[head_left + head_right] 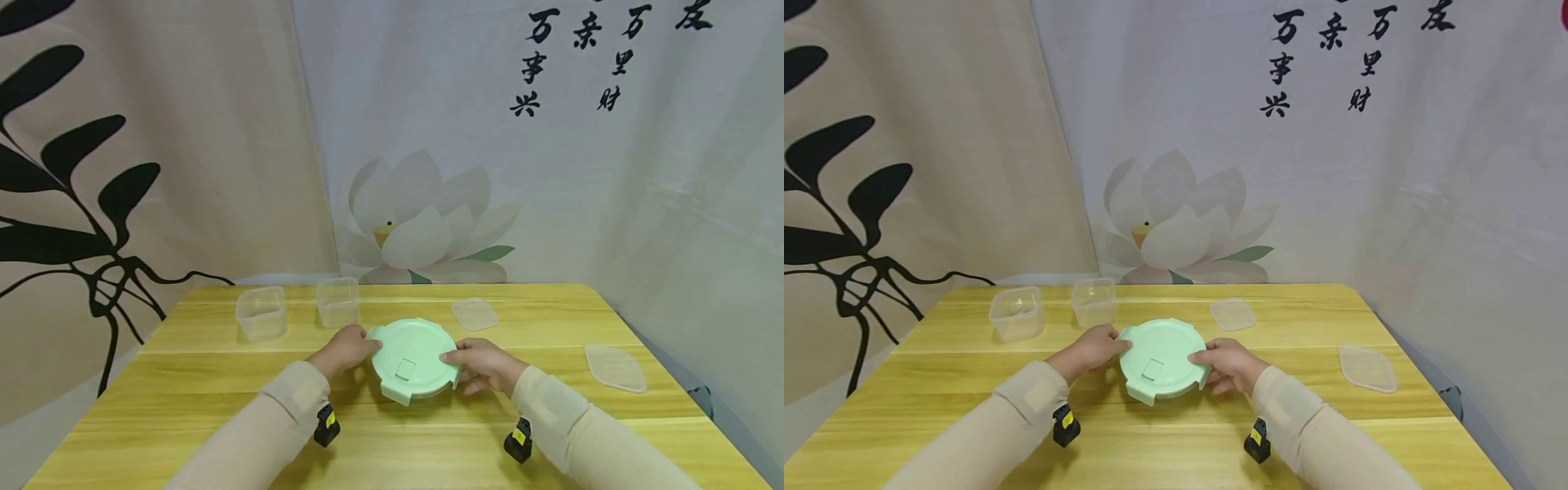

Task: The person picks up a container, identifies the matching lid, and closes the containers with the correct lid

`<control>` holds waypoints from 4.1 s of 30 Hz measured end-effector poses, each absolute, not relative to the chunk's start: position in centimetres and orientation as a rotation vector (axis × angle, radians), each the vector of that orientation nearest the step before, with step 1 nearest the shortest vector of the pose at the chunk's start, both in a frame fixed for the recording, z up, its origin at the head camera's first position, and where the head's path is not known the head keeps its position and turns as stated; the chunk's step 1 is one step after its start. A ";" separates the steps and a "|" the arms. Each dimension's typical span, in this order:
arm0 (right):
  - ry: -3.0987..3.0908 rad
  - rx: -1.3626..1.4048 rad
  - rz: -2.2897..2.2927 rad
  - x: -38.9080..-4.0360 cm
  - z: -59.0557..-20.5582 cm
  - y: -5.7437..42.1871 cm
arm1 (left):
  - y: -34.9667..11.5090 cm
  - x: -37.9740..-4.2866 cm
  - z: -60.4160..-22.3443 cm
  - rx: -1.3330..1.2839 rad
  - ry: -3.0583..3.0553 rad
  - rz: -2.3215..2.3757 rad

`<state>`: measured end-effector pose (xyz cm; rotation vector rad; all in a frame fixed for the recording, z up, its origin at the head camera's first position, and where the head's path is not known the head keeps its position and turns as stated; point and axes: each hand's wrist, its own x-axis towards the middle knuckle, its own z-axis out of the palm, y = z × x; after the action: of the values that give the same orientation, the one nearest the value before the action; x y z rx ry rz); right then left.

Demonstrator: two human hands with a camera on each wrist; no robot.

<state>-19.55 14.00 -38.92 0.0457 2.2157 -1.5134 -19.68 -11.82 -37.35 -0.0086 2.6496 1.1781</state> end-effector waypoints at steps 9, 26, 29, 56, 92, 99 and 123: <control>2.189 0.044 -1.559 -19.7 -39.1 13.8 | -11.9 -19.6 -37.4 -0.052 2.512 1.255; 2.156 0.107 -1.628 -20.1 -39.5 13.6 | -11.9 -19.3 -37.4 -0.153 2.370 1.415; 2.152 0.103 -1.624 -20.2 -39.5 13.6 | -11.9 -19.4 -37.6 -0.164 2.330 1.439; 2.133 0.100 -1.666 -18.5 -39.8 13.6 | -12.6 -17.5 -38.9 -0.202 2.250 1.589; 2.076 0.228 -1.855 -17.2 -39.8 12.9 | -11.0 -16.5 -39.5 -0.220 2.075 1.879; 2.076 0.195 -1.866 -17.8 -39.5 12.9 | -11.0 -17.1 -39.5 -0.236 2.062 1.925; 2.115 0.144 -1.802 -23.1 -38.0 13.0 | -10.2 -21.4 -38.2 -0.294 2.009 2.052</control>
<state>-23.15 12.99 -38.01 0.1439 2.1147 -1.8020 -21.36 -10.19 -38.19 -0.2937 2.0091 2.0521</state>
